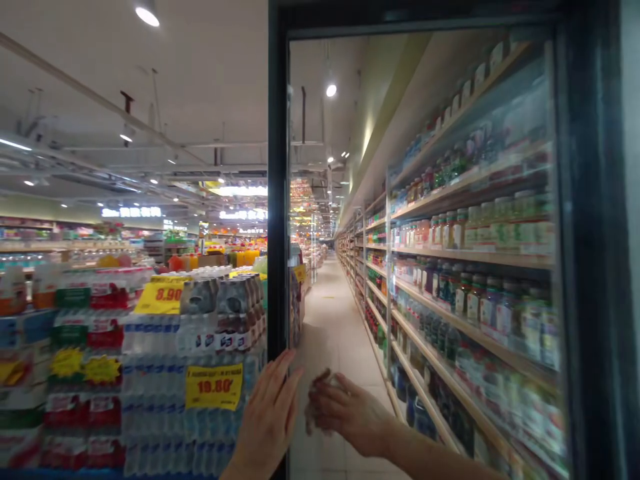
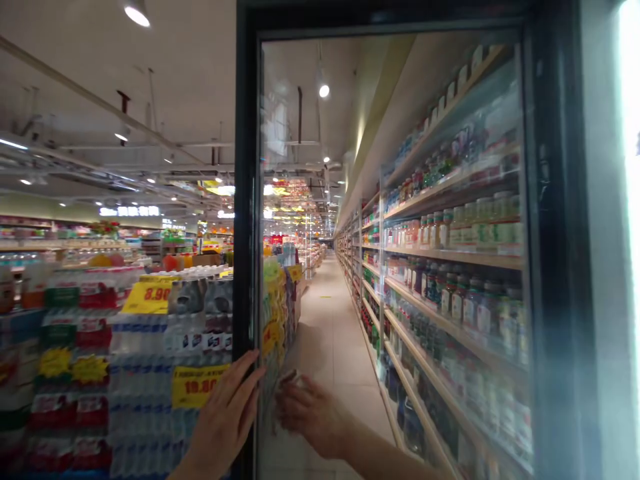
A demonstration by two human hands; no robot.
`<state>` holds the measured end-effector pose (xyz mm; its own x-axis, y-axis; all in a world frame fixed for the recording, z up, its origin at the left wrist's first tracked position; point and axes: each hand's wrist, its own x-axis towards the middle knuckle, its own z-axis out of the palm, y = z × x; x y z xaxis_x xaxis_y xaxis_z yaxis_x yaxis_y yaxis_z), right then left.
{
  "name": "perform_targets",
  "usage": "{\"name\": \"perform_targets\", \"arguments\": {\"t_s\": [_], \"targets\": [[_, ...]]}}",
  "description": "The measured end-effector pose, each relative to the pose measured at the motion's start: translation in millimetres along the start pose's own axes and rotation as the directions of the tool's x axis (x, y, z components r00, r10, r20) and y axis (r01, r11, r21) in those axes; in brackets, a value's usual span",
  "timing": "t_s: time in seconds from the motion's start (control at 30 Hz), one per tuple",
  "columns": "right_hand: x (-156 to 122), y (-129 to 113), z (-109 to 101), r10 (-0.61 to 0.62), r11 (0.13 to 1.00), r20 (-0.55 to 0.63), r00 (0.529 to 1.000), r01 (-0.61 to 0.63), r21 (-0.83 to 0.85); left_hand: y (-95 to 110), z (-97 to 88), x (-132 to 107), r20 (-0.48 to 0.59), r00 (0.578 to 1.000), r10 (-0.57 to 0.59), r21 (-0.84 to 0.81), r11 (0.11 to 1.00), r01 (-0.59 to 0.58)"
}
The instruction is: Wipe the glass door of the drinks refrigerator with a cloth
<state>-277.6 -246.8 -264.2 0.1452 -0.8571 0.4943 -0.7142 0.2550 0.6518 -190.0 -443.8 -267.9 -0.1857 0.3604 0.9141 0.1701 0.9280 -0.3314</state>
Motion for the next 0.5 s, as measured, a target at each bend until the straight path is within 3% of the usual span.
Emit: {"name": "perform_targets", "arguments": {"t_s": [0.03,0.1,0.17,0.2,0.27,0.33,0.4,0.43,0.5], "targets": [[12.7,6.2,-3.9,0.018,1.000,-0.022,1.000,-0.018,-0.004,-4.0,-5.5,2.1,-0.014,1.000,-0.023,-0.005,1.000,0.023],[49.2,31.6,-22.6,0.162,0.986,-0.106,0.981,-0.166,-0.030,-10.0,-13.8,7.0,-0.043,0.995,-0.086,-0.021,0.996,0.085],[80.9,52.0,-39.5,0.386,0.918,-0.184,0.904,-0.396,-0.021,-13.6,-19.2,11.6,-0.066,0.988,-0.141,-0.044,0.989,0.138],[88.1,53.5,-42.1,0.424,0.901,-0.184,0.887,-0.434,-0.013,-14.9,-21.2,13.3,-0.072,0.985,-0.158,-0.055,0.986,0.155],[81.3,38.0,-33.3,0.333,0.942,-0.102,0.937,-0.335,0.000,-16.9,-24.1,15.3,-0.081,0.982,-0.169,-0.067,0.984,0.163],[57.4,13.7,-15.9,0.084,0.996,0.037,0.996,-0.085,0.037,-18.6,-25.9,17.3,-0.080,0.983,-0.164,-0.070,0.985,0.158],[38.8,5.6,-10.1,-0.080,0.996,0.105,0.991,0.075,0.049,-18.7,-27.4,23.9,-0.064,0.986,-0.151,-0.076,0.986,0.146],[36.7,12.1,-16.1,-0.071,0.997,0.089,0.993,0.070,0.017,-17.5,-28.6,30.3,-0.050,0.987,-0.151,-0.082,0.986,0.146],[46.6,43.6,-44.5,0.122,0.986,-0.058,0.991,-0.127,-0.107,-11.6,-31.9,50.4,-0.038,0.987,-0.154,-0.115,0.982,0.149]]}}
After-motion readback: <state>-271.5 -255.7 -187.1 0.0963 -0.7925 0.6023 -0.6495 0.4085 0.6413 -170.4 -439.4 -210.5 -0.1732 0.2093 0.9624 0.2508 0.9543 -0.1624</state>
